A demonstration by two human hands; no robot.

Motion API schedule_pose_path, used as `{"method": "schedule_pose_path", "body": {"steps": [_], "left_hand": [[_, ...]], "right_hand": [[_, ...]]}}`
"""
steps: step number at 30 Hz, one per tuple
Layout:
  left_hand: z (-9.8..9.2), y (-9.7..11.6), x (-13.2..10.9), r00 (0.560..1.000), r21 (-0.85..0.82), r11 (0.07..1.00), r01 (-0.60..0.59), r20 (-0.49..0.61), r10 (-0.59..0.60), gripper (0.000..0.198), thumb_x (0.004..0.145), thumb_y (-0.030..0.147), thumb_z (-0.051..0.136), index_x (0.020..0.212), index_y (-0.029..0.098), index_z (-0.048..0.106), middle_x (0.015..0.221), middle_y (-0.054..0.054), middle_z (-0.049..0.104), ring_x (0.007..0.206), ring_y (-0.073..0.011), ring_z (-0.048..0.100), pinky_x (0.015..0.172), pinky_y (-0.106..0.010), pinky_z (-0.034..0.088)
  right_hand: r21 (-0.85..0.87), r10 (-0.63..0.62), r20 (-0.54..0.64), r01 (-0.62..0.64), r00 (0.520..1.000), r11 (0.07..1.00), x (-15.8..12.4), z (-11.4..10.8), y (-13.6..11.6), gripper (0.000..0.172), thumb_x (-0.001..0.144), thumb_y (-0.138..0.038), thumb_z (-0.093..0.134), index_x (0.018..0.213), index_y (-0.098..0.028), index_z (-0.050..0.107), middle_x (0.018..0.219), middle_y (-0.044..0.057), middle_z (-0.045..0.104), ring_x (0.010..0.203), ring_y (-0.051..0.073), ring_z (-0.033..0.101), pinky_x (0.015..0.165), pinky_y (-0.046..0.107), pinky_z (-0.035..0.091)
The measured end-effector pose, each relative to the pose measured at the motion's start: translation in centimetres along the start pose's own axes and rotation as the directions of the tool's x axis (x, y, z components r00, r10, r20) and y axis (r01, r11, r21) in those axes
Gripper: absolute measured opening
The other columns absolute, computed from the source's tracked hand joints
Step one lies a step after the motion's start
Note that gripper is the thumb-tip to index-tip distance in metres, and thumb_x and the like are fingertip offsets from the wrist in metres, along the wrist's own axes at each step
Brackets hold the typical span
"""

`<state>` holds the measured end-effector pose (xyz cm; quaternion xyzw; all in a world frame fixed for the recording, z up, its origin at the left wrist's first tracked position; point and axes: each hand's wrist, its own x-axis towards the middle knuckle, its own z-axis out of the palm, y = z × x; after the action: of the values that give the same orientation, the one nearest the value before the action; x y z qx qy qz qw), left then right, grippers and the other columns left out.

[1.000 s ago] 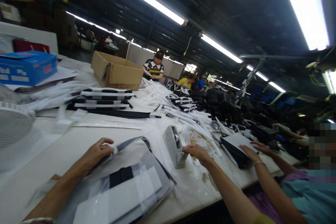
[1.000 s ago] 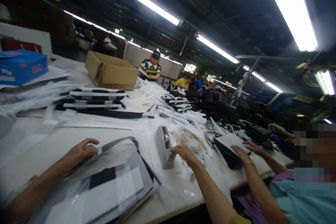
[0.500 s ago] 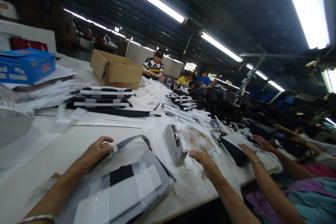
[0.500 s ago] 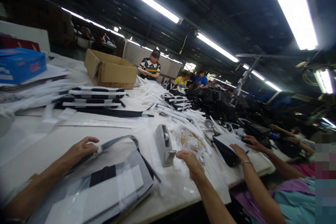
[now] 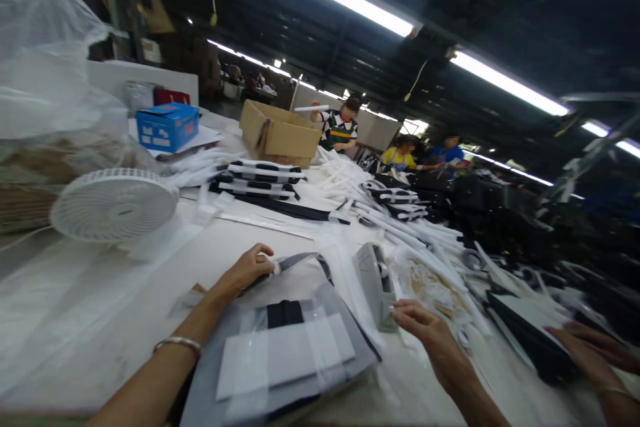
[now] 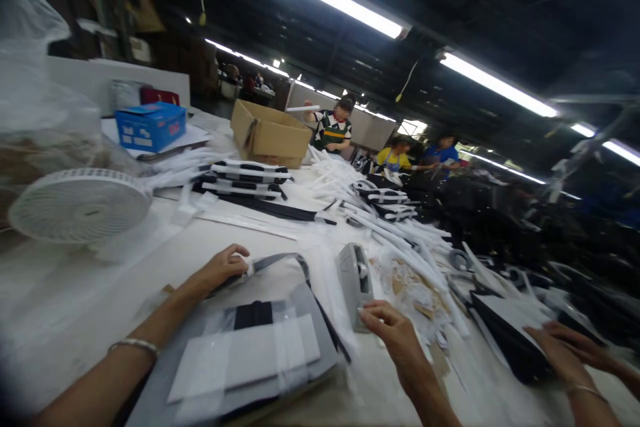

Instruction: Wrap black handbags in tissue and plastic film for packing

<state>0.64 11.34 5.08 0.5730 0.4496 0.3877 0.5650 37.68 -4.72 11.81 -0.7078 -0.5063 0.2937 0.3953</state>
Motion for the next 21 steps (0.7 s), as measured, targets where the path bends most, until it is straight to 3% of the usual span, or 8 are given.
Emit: {"method": "schedule_pose_path", "body": {"steps": [2,5,8,10,14,18,21], "left_hand": [[0.0,-0.2,-0.1,1.000,-0.010,1.000,0.000,-0.006,0.000,0.043,0.060,0.037,0.065,0.096,0.019,0.051,0.063,0.004,0.060,0.057,-0.0147,0.050,0.057,-0.027,0.034],[0.1,-0.5,-0.2,1.000,-0.038,0.999,-0.006,-0.004,0.006,0.041,0.061,0.035,0.065,0.096,0.019,0.050,0.062,0.005,0.059,0.056,-0.0141,0.050,0.056,-0.026,0.033],[0.2,-0.9,0.0,1.000,-0.073,0.997,-0.021,-0.002,0.021,0.041,0.061,0.034,0.065,0.095,0.019,0.049,0.062,0.005,0.058,0.055,-0.0134,0.049,0.055,-0.027,0.033],[0.3,-1.3,0.3,1.000,-0.095,0.995,-0.030,-0.004,0.030,0.041,0.061,0.034,0.067,0.094,0.020,0.049,0.061,0.006,0.057,0.053,-0.0126,0.048,0.054,-0.026,0.032],[0.3,-2.2,0.8,0.999,-0.136,0.990,-0.032,-0.002,0.033,0.042,0.060,0.034,0.070,0.094,0.020,0.048,0.059,0.007,0.054,0.053,-0.0125,0.048,0.053,-0.026,0.031],[0.3,-2.7,1.1,1.000,-0.175,0.984,-0.025,-0.006,0.024,0.040,0.061,0.031,0.068,0.094,0.020,0.048,0.063,0.004,0.059,0.057,-0.0138,0.053,0.055,-0.026,0.034],[0.3,-2.7,1.1,1.000,-0.192,0.981,-0.018,-0.002,0.018,0.040,0.060,0.029,0.068,0.094,0.020,0.049,0.063,0.004,0.059,0.057,-0.0141,0.053,0.055,-0.026,0.034]], "right_hand": [[0.052,-0.085,0.106,0.080,0.991,0.995,-0.2,3.8,-4.2,0.034,0.065,-0.057,0.075,0.065,-0.023,0.075,0.124,0.009,0.065,0.118,0.036,0.055,0.105,0.044,0.038],[0.170,-0.259,0.273,0.219,0.927,0.961,0.1,11.1,-9.0,0.024,0.070,-0.049,0.077,0.069,-0.025,0.077,0.136,0.005,0.059,0.132,0.035,0.045,0.114,0.049,0.027],[0.197,-0.354,0.308,0.305,0.883,0.932,2.0,17.3,-10.7,0.014,0.070,-0.043,0.078,0.073,-0.029,0.078,0.137,0.001,0.058,0.141,0.032,0.034,0.118,0.050,0.015],[0.179,-0.368,0.285,0.328,0.885,0.928,3.7,19.7,-10.5,0.014,0.070,-0.042,0.077,0.074,-0.029,0.078,0.138,0.001,0.058,0.143,0.032,0.031,0.119,0.051,0.011],[0.147,-0.331,0.254,0.302,0.909,0.942,6.1,21.6,-8.9,0.018,0.071,-0.044,0.076,0.075,-0.026,0.078,0.139,0.004,0.057,0.143,0.032,0.031,0.119,0.049,0.012],[0.124,-0.275,0.246,0.251,0.930,0.960,6.5,21.8,-7.6,0.022,0.070,-0.046,0.076,0.076,-0.025,0.079,0.137,0.006,0.059,0.141,0.034,0.034,0.118,0.047,0.016],[0.116,-0.299,0.238,0.278,0.924,0.953,6.3,22.1,-7.1,0.021,0.071,-0.046,0.075,0.076,-0.026,0.079,0.135,0.006,0.060,0.140,0.033,0.035,0.118,0.047,0.017]]}}
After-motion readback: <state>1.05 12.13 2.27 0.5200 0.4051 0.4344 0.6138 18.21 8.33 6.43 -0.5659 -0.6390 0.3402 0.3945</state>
